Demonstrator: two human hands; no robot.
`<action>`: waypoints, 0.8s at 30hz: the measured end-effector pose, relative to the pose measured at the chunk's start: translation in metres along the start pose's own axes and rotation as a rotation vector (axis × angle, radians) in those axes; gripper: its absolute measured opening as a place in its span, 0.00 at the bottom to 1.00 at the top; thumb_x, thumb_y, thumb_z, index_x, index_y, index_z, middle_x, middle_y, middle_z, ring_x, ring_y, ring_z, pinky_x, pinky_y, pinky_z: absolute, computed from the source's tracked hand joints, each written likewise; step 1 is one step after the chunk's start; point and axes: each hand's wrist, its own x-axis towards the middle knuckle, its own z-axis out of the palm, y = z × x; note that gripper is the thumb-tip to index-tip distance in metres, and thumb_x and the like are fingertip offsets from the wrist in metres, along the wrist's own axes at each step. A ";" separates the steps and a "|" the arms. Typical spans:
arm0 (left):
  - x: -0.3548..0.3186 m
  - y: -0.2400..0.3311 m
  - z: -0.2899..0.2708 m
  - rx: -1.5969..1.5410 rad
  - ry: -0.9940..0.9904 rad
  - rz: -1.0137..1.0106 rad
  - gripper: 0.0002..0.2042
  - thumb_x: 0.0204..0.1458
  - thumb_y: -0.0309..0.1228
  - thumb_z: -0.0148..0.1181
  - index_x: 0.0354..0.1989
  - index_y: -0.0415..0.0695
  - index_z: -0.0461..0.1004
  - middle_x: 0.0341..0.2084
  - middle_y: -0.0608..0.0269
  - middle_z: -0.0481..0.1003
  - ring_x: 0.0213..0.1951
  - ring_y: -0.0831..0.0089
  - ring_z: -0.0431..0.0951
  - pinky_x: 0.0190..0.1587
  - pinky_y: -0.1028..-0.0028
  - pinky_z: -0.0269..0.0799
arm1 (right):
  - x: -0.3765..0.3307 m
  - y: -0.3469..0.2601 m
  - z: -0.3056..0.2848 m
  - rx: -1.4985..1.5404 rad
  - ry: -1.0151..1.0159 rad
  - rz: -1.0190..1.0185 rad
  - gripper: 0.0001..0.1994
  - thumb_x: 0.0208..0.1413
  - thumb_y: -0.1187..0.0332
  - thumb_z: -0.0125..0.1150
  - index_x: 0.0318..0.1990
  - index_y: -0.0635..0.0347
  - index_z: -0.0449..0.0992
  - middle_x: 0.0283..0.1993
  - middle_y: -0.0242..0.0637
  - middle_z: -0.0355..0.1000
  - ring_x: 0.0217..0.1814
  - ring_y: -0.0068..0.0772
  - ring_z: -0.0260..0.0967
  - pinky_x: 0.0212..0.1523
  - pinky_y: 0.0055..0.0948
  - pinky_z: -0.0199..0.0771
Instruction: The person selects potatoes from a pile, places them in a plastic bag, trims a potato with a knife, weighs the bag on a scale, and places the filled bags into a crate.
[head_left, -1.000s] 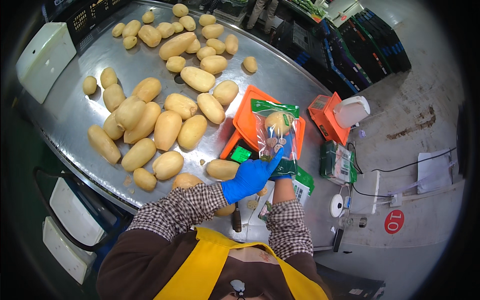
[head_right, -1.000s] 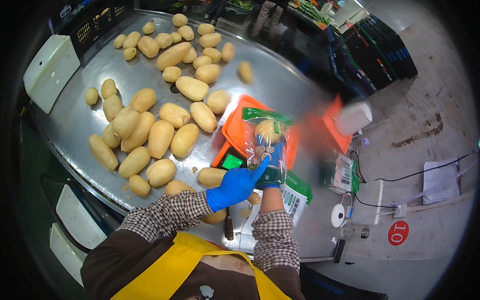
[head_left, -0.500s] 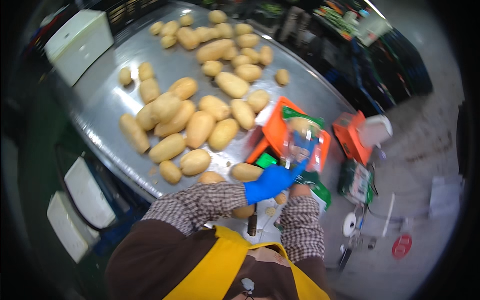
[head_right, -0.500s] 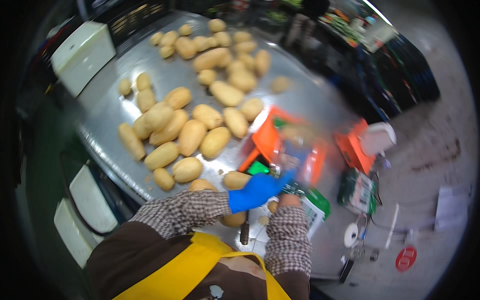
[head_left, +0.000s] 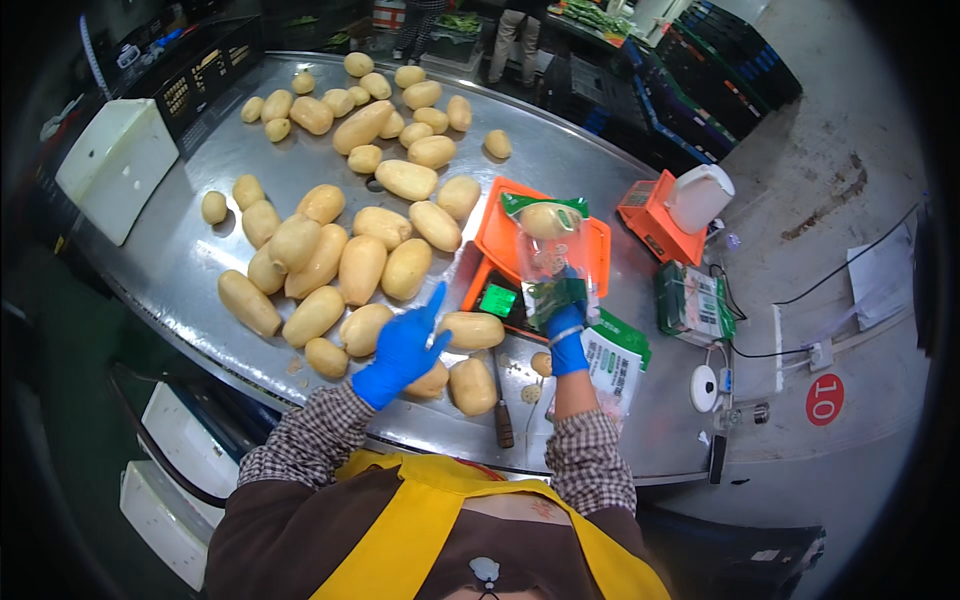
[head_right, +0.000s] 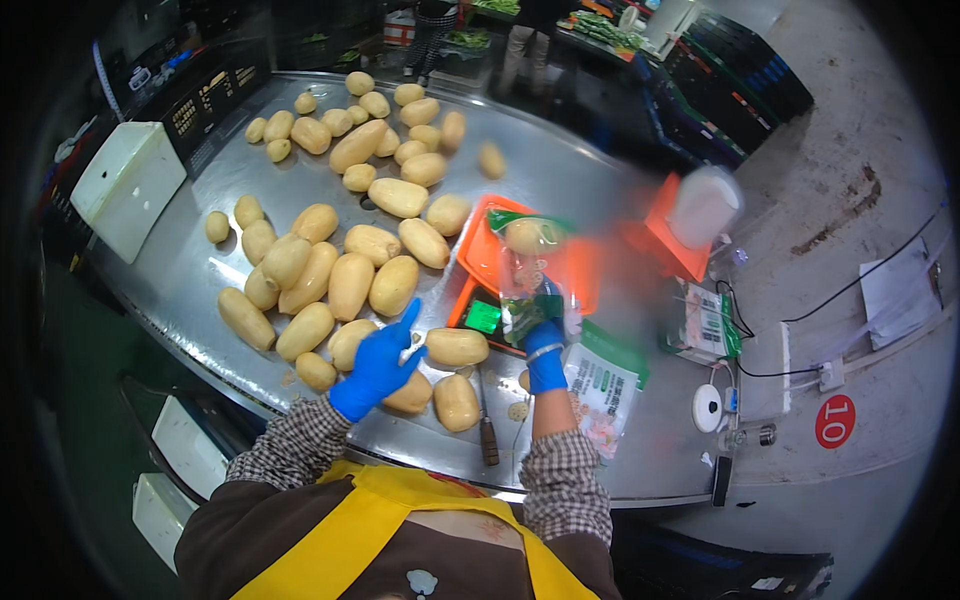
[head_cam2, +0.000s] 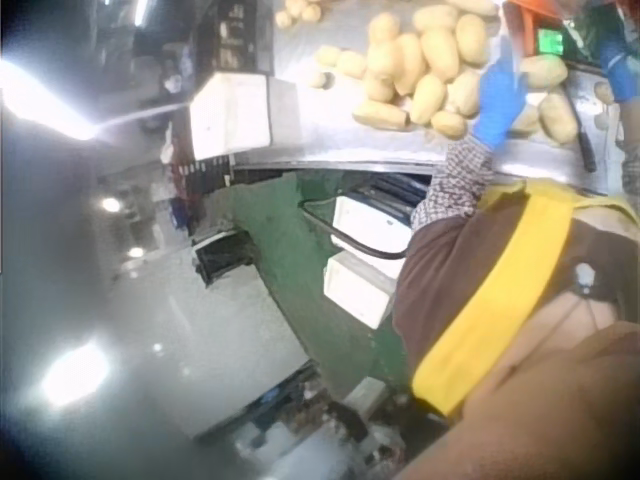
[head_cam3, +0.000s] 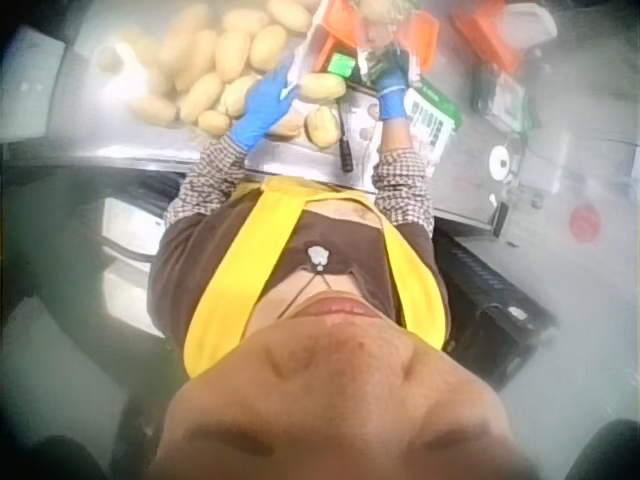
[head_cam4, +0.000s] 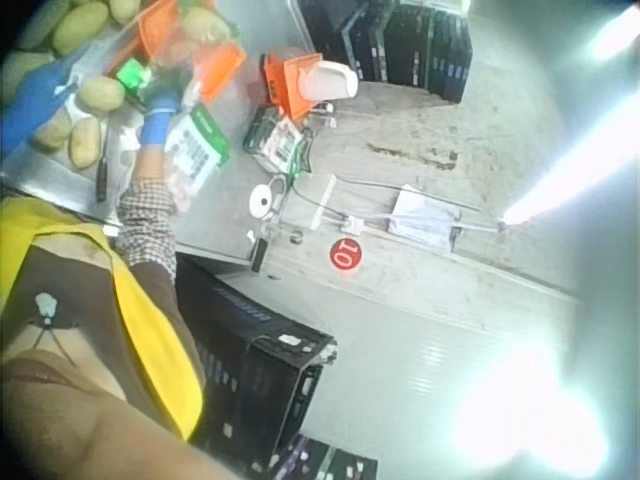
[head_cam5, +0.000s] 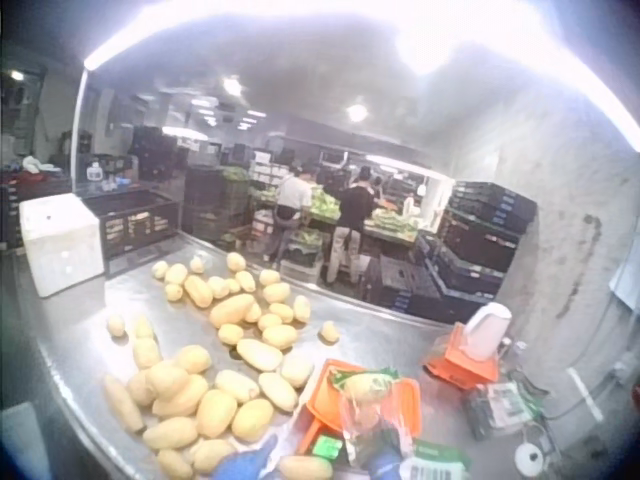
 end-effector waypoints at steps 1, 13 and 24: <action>-0.004 -0.011 -0.011 -0.005 0.033 -0.033 0.34 0.49 0.35 0.58 0.64 0.44 0.53 0.24 0.55 0.71 0.25 0.60 0.73 0.28 0.67 0.68 | -0.007 0.004 0.012 -0.616 -0.015 0.010 0.20 0.61 0.58 0.39 0.58 0.54 0.61 0.56 0.39 0.64 0.59 0.37 0.59 0.59 0.36 0.58; -0.033 -0.072 -0.063 -0.094 0.189 -0.077 0.25 0.48 0.28 0.61 0.57 0.43 0.66 0.21 0.60 0.71 0.24 0.68 0.72 0.29 0.72 0.68 | 0.065 0.020 -0.065 -2.967 -0.139 -0.812 0.19 0.61 0.58 0.45 0.54 0.58 0.64 0.57 0.41 0.62 0.59 0.43 0.60 0.56 0.43 0.69; -0.031 -0.109 -0.101 -0.043 0.389 -0.164 0.23 0.45 0.23 0.63 0.53 0.42 0.70 0.21 0.62 0.71 0.24 0.69 0.71 0.28 0.71 0.68 | 0.071 0.002 -0.110 -3.011 -0.248 -0.825 0.19 0.62 0.60 0.43 0.55 0.61 0.63 0.57 0.42 0.63 0.58 0.54 0.60 0.60 0.54 0.60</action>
